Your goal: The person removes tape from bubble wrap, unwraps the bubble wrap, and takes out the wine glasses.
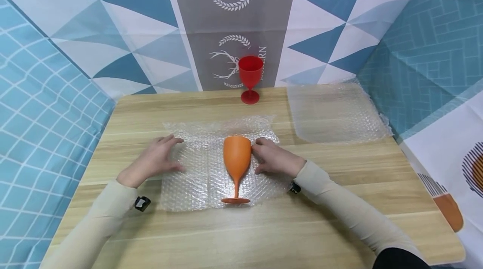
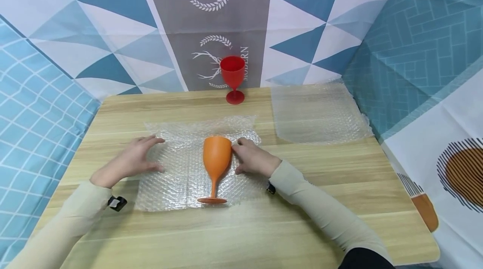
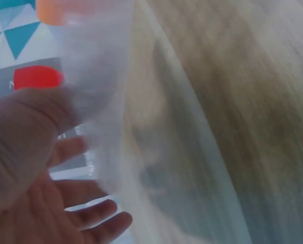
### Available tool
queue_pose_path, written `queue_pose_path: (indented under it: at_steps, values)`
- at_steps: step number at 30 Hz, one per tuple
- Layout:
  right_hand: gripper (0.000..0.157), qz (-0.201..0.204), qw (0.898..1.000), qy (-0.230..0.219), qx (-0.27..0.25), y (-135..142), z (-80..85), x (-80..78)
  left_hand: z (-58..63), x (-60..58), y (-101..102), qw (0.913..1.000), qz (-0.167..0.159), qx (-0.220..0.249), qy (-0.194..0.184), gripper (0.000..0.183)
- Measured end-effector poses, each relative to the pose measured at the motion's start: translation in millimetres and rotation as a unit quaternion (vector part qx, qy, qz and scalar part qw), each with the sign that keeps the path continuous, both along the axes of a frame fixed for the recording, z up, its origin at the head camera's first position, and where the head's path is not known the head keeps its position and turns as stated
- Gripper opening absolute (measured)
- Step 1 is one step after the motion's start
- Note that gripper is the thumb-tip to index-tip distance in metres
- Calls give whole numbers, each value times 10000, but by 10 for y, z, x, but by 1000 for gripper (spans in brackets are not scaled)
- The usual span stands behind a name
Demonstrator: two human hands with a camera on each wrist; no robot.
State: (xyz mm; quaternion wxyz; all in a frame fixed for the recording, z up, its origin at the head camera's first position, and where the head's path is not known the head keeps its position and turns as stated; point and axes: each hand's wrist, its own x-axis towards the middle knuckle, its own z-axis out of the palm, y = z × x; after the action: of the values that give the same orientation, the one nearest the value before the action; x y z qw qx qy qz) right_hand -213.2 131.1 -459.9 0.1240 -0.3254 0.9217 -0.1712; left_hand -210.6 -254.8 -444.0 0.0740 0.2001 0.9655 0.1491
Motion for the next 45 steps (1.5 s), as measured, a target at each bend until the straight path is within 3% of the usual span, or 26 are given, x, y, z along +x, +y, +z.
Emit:
queue_pose_path:
  at_steps: [6, 14, 20, 27, 35, 40, 43, 45]
  values:
    - [70, -436, 9988, -215, 31, 12, 3, -3, -103, 23, -2, 9974, -71, -381, -604, 119]
    - [98, -902, 9927, -722, 355, 35, 17, -43, -128, 24, 33, 9948, -59, -564, -842, 124]
    - [108, -865, 9901, -1016, 439, 85, -3, -59, -109, 22, 46, 9930, 38, -541, -1050, 122]
    - [114, -540, 9877, -1432, 315, 210, -18, -68, -103, 24, 10, 9914, 178, -337, -1254, 119]
    - [123, -467, 9831, -1740, 312, 276, -33, -68, -107, 17, -19, 9920, 108, -332, -1217, 119]
    - [122, -462, 9845, -1679, 201, 297, -53, -57, -46, 79, 110, 9938, 41, -654, -902, 121]
    - [122, -426, 9859, -1615, 122, 293, -62, -59, 17, 134, 241, 9926, -67, -962, -736, 113]
    - [122, -407, 9866, -1579, 100, 283, -63, -63, 51, 166, 330, 9921, -210, -1004, -726, 97]
